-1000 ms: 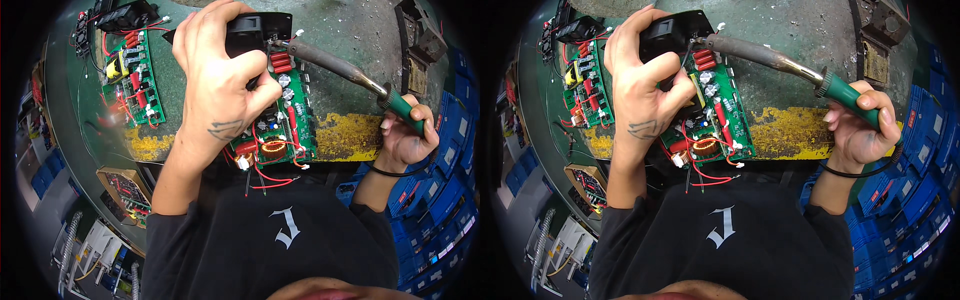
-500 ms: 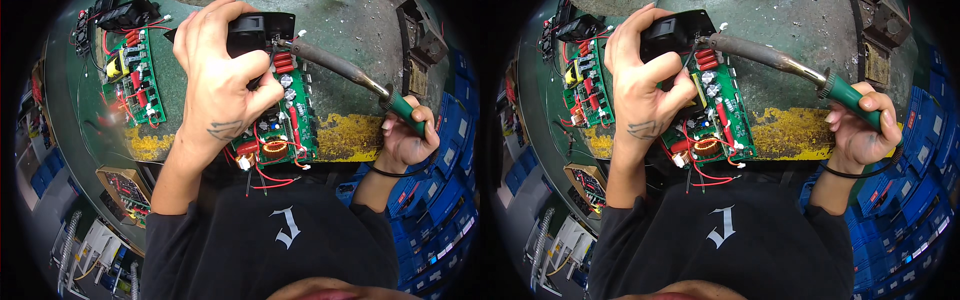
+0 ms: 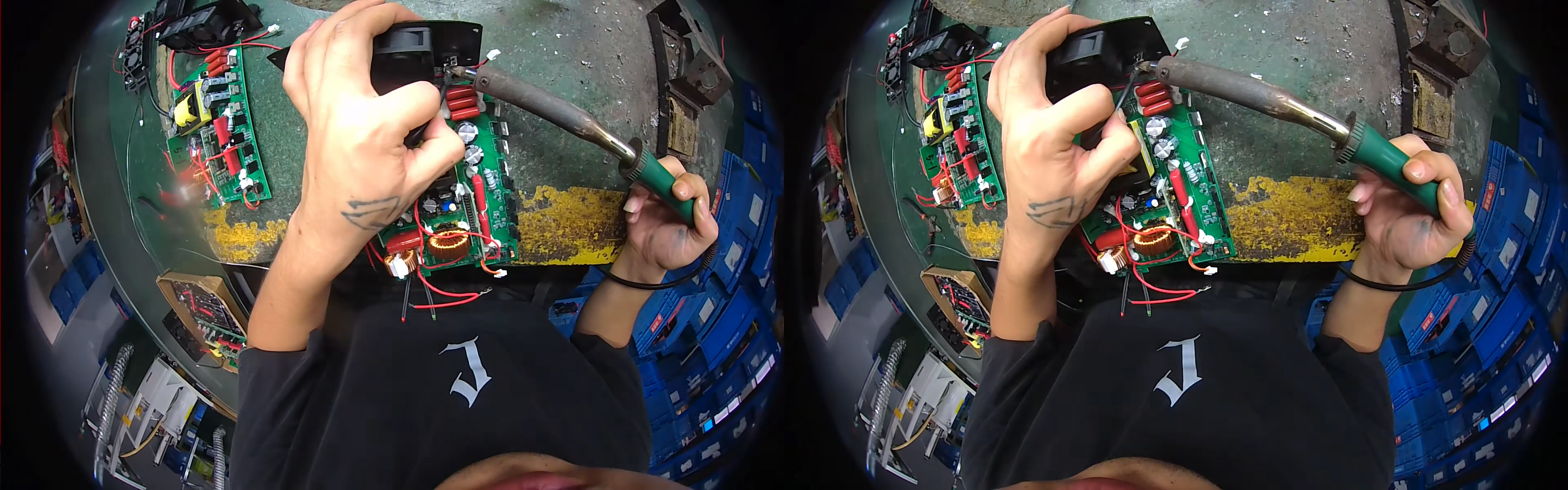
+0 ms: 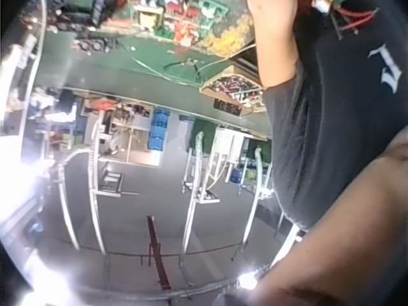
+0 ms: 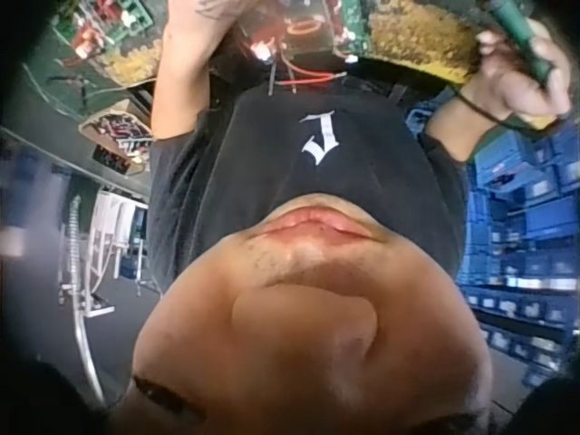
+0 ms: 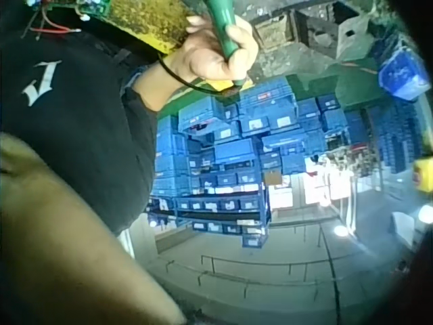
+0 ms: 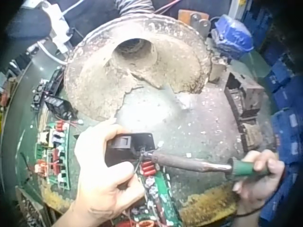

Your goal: Soldering wires and components onto electronic circuit boards at a workstation.

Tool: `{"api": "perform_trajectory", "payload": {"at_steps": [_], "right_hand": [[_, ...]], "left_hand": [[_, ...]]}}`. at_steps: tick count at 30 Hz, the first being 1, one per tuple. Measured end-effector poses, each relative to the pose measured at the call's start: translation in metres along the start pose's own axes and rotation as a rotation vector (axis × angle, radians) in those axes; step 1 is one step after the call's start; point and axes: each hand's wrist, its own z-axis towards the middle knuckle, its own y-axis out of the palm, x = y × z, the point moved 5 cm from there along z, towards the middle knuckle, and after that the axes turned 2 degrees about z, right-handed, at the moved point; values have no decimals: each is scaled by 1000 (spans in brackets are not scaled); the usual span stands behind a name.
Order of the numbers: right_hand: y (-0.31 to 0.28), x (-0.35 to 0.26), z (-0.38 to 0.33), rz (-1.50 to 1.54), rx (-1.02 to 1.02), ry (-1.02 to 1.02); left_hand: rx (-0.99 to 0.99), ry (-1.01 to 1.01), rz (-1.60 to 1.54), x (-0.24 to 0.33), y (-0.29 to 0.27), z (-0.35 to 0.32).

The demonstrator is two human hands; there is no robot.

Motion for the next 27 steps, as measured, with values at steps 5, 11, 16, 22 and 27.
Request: {"api": "perform_trajectory", "payload": {"at_steps": [5,11,16,22,27], "right_hand": [[0,0,0,-5,1,0],[2,-1,0,-16,2,0],[4,-2,1,-23,-12,-3],[4,-2,-1,-34,-6,-2],[8,-4,-4,-52,7,-43]], "left_hand": [[-18,33,61,2,-1,-1],[-53,121,136,7,-1,-2],[-51,117,120,7,-2,-1],[-62,120,136,8,-1,-1],[-42,127,123,6,-1,-2]]}}
